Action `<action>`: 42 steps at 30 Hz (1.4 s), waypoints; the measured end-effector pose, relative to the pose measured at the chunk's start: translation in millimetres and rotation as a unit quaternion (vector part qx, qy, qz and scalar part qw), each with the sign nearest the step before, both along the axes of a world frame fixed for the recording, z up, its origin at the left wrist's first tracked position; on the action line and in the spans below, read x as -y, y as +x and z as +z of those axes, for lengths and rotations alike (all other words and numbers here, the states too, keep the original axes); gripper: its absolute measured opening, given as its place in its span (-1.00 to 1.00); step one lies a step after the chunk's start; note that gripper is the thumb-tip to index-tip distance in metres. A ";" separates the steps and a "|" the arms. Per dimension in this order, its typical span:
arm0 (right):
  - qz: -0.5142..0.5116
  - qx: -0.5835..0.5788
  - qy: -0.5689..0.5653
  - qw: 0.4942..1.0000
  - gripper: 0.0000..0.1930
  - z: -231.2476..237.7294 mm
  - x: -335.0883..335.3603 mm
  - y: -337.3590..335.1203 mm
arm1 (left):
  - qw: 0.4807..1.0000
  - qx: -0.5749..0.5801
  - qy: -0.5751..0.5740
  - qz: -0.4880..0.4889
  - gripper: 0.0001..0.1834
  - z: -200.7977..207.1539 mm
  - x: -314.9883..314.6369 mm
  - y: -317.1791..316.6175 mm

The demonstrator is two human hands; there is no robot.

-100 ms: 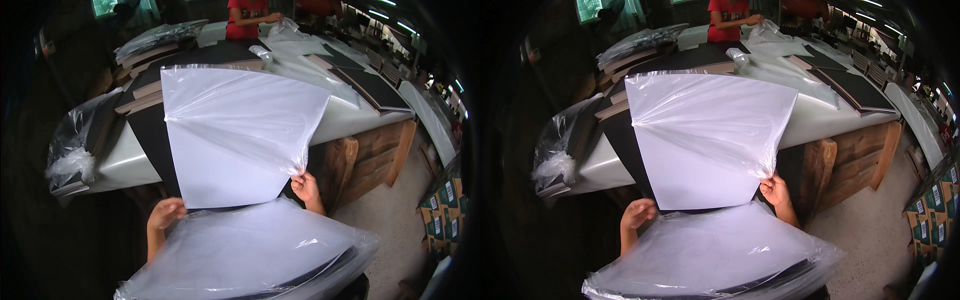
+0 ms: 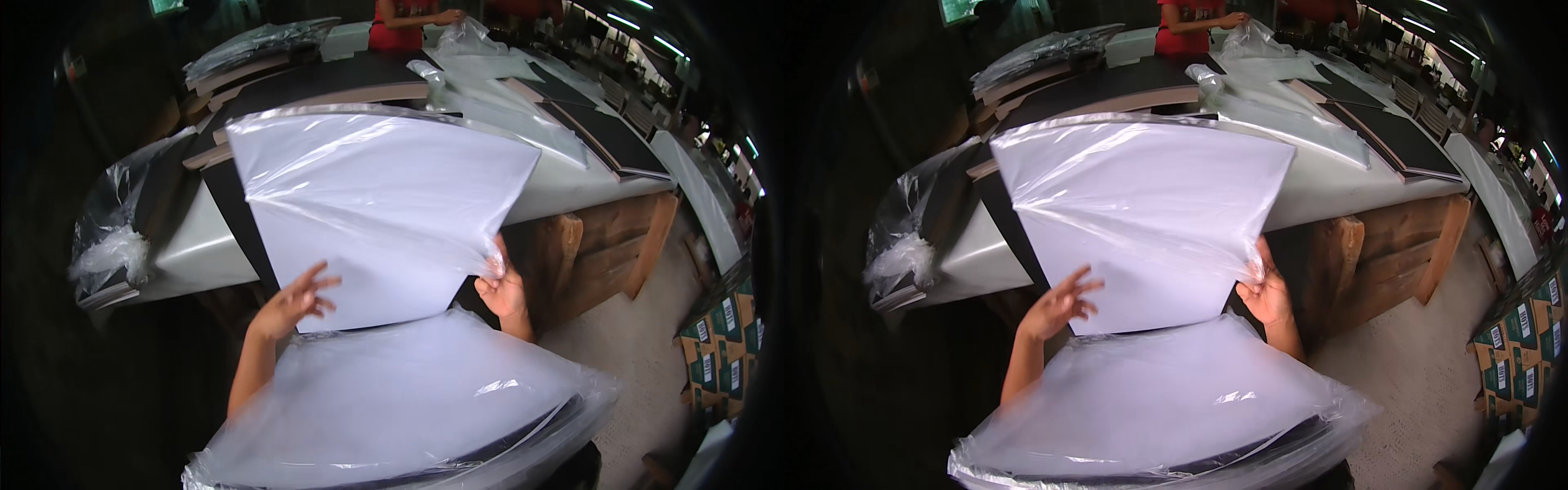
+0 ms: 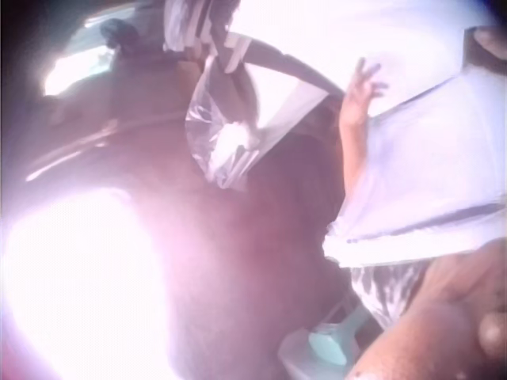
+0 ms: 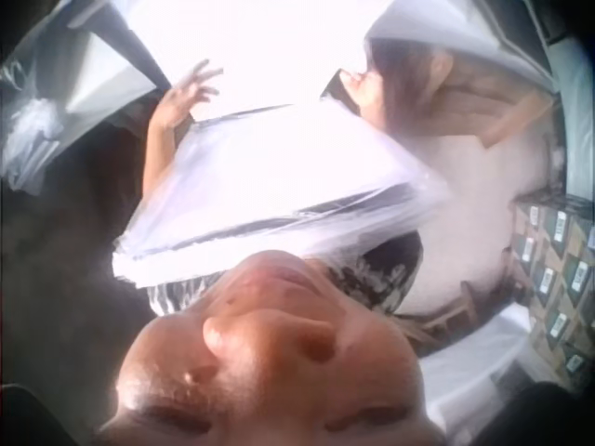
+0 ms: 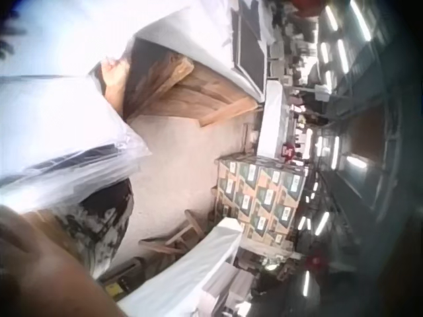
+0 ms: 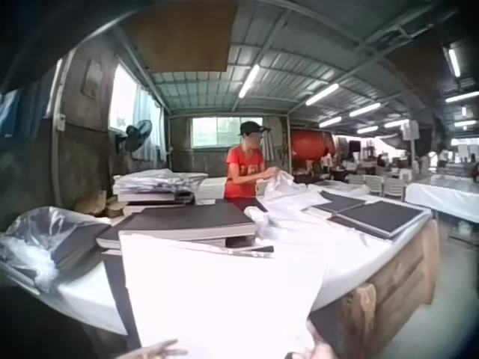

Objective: The person places flat boards into plastic sleeves and then into a larger plastic bag by hand. They pick up boards from a stack, insert them into individual sleeves, and place the sleeved boards into the bag.

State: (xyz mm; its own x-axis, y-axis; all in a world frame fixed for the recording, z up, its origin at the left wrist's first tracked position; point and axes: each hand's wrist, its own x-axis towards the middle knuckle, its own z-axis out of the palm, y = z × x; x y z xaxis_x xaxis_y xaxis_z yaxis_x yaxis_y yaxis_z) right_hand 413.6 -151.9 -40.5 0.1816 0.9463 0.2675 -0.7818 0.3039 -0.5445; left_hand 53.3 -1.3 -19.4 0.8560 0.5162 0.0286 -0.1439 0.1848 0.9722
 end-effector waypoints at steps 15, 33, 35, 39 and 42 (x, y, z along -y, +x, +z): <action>0.150 0.009 -0.180 0.972 -0.61 -168.9 -21.1 -5.3 | 0.915 0.153 -0.300 0.223 -0.73 -119.8 -4.7 -121.0; -0.144 0.501 -0.428 0.738 -0.93 -266.3 -45.9 -34.1 | 0.779 -0.523 -0.030 0.344 -0.69 -318.0 -23.9 -149.2; -0.340 0.424 -0.419 0.727 -0.95 -249.8 -61.5 4.9 | 0.778 -0.506 -0.059 0.368 -0.69 -301.0 -30.1 -160.8; -0.698 0.380 -0.159 0.586 -0.81 -37.7 -60.4 103.5 | 0.926 -0.065 -0.001 0.371 -0.65 -64.1 -33.5 -139.3; -0.721 0.443 -0.014 0.533 -0.89 88.0 -89.9 161.2 | 0.977 0.058 0.155 0.132 -0.63 82.5 12.4 -93.2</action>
